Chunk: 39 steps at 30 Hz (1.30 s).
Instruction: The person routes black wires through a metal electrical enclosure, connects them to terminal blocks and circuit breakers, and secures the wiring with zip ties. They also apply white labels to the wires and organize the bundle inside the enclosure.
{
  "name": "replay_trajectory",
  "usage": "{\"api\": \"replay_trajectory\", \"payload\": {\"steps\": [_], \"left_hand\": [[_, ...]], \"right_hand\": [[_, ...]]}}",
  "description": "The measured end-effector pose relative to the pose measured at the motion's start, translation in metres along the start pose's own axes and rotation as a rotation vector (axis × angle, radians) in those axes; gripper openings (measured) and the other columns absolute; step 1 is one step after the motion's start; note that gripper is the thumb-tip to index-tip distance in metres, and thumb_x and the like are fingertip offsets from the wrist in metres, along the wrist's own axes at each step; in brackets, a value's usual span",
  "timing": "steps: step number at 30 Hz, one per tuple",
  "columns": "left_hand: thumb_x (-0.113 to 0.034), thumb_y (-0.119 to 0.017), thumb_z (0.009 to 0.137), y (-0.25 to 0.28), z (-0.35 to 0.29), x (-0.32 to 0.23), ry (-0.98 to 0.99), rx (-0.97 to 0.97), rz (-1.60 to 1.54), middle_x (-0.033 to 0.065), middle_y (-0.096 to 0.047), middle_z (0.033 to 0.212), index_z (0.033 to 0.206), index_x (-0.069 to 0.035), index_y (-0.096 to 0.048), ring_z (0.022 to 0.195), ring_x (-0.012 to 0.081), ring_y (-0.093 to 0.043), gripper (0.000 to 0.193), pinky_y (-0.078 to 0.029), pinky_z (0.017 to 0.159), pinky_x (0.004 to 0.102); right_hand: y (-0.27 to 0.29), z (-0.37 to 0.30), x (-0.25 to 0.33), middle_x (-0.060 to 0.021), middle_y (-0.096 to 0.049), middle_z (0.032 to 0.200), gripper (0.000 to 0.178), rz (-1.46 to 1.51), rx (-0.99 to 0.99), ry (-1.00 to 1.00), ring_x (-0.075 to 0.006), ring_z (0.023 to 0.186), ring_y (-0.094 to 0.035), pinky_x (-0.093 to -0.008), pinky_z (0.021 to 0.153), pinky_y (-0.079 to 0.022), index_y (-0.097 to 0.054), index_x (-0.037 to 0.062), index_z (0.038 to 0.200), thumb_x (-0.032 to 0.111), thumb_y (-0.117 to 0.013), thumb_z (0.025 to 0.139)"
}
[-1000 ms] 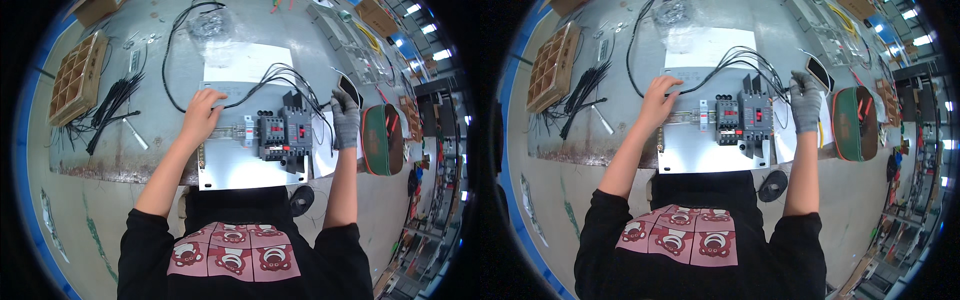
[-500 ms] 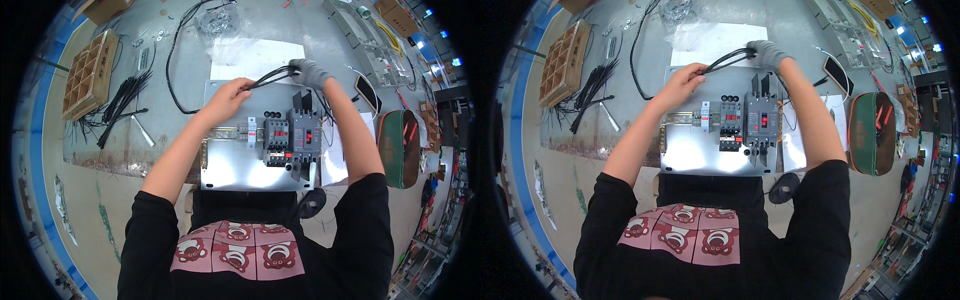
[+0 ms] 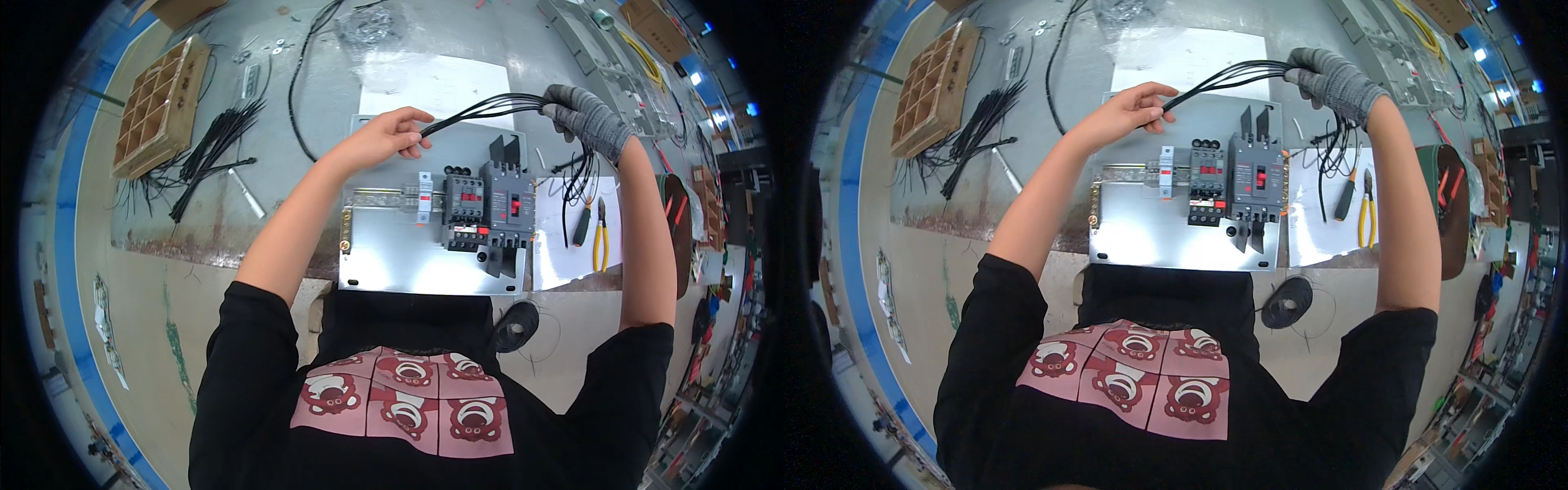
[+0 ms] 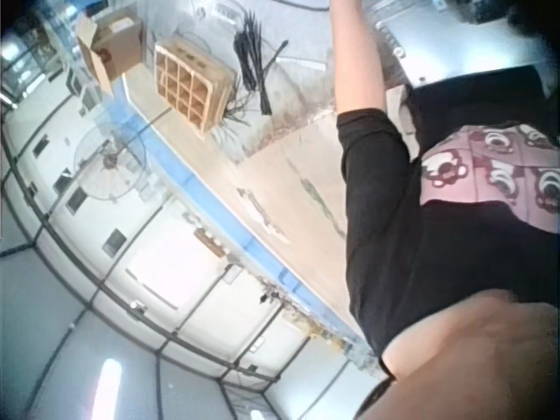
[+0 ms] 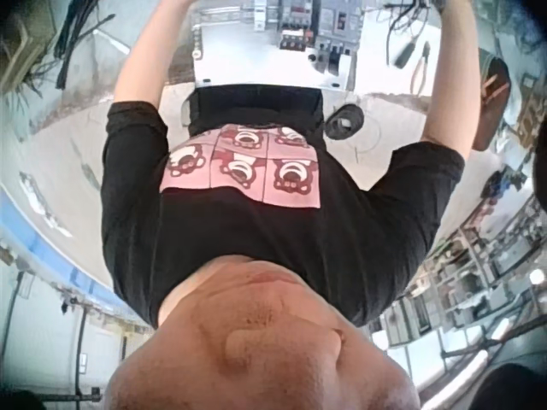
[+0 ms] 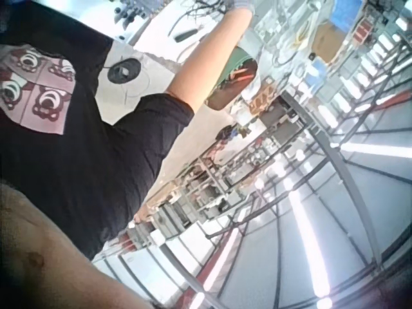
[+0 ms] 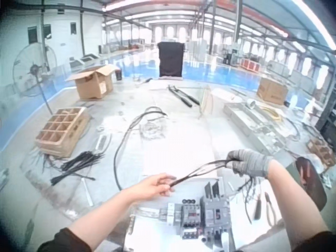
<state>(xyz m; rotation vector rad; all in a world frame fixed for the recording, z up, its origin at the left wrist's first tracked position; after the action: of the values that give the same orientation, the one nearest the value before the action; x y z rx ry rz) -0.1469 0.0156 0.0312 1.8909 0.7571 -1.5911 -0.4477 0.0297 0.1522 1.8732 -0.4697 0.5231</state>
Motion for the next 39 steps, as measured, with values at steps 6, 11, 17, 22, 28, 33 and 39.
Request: {"api": "replay_trajectory", "payload": {"steps": [6,11,17,22,28,33,39], "left_hand": [[-0.005,-0.049,0.093,0.005,-0.009,0.009,-0.018,0.048,0.144,0.0053,-0.061,0.103,0.116,-0.005,-0.056,0.079,0.0108,-0.061,0.024,-0.051,0.073,0.0259],[-0.003,-0.05,0.092,0.012,-0.016,0.022,-0.03,-0.033,0.26,0.0027,-0.057,0.098,0.114,-0.004,-0.057,0.077,0.0112,-0.061,0.022,-0.051,0.072,0.0255],[-0.005,-0.053,0.092,0.018,-0.023,0.021,-0.057,-0.03,0.275,0.0043,-0.06,0.09,0.109,-0.003,-0.058,0.076,0.0121,-0.059,0.018,-0.049,0.072,0.0266],[-0.005,-0.055,0.088,0.022,-0.025,0.027,0.017,-0.059,0.392,0.0088,-0.064,0.084,0.103,-0.002,-0.059,0.076,0.0162,-0.06,0.016,-0.049,0.071,0.0312],[-0.007,-0.056,0.086,0.03,-0.034,0.034,-0.09,-0.176,0.63,0.0138,-0.063,0.09,0.101,-0.003,-0.06,0.081,0.0305,-0.06,0.016,-0.047,0.075,0.0381],[-0.008,-0.054,0.091,0.043,-0.06,0.009,0.117,-0.151,0.563,0.0045,-0.056,0.088,0.109,-0.004,-0.056,0.07,0.0125,-0.055,0.019,-0.048,0.069,0.0293],[-0.005,-0.052,0.091,0.083,-0.081,0.004,0.183,-0.178,0.551,0.0016,-0.051,0.082,0.11,-0.005,-0.057,0.066,0.0101,-0.051,0.02,-0.045,0.064,0.026]], "right_hand": [[-0.013,-0.023,0.014,-0.0071,-0.063,0.068,0.021,-0.145,-0.041,-0.085,-0.0125,0.055,-0.059,-0.0295,0.058,-0.05,-0.062,0.0018,0.102,0.021,-0.057,0.094],[-0.041,-0.054,0.053,-0.0142,-0.063,0.07,0.025,-0.296,-0.05,-0.043,-0.0207,0.062,-0.066,-0.0349,0.063,-0.053,-0.061,-0.0014,0.106,0.019,-0.056,0.093],[-0.047,-0.036,0.025,-0.013,-0.059,0.068,0.025,-0.299,-0.072,-0.015,-0.0205,0.058,-0.059,-0.0337,0.061,-0.05,-0.06,-0.0012,0.105,0.02,-0.056,0.092],[-0.045,-0.045,0.022,-0.0067,-0.057,0.068,0.029,-0.173,0.067,-0.211,-0.0129,0.053,-0.052,-0.0294,0.054,-0.048,-0.058,0.0028,0.114,0.022,-0.059,0.092],[-0.051,-0.055,0.005,-0.003,-0.058,0.081,0.03,-0.015,0.212,0.0,-0.0089,0.07,-0.054,-0.0241,0.064,-0.048,-0.055,-0.0021,0.115,0.018,-0.058,0.093],[-0.055,-0.076,0.039,-0.0008,-0.055,0.064,0.033,0.255,0.131,-0.205,-0.0081,0.053,-0.054,-0.0236,0.052,-0.047,-0.055,-0.0021,0.115,0.022,-0.06,0.093],[-0.084,-0.04,0.028,0.0,-0.057,0.064,0.027,0.271,0.319,-0.032,-0.0076,0.058,-0.057,-0.0228,0.054,-0.046,-0.058,0.0009,0.108,0.022,-0.06,0.092]]}}
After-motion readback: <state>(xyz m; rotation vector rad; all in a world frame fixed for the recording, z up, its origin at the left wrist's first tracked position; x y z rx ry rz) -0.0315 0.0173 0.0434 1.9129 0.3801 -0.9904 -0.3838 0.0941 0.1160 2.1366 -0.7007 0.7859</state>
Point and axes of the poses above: each hand's wrist, its own z-axis towards the middle knuckle, its own y-axis out of the back of the hand, x = y × z, the point moved 3 cm from there along z, towards the middle knuckle
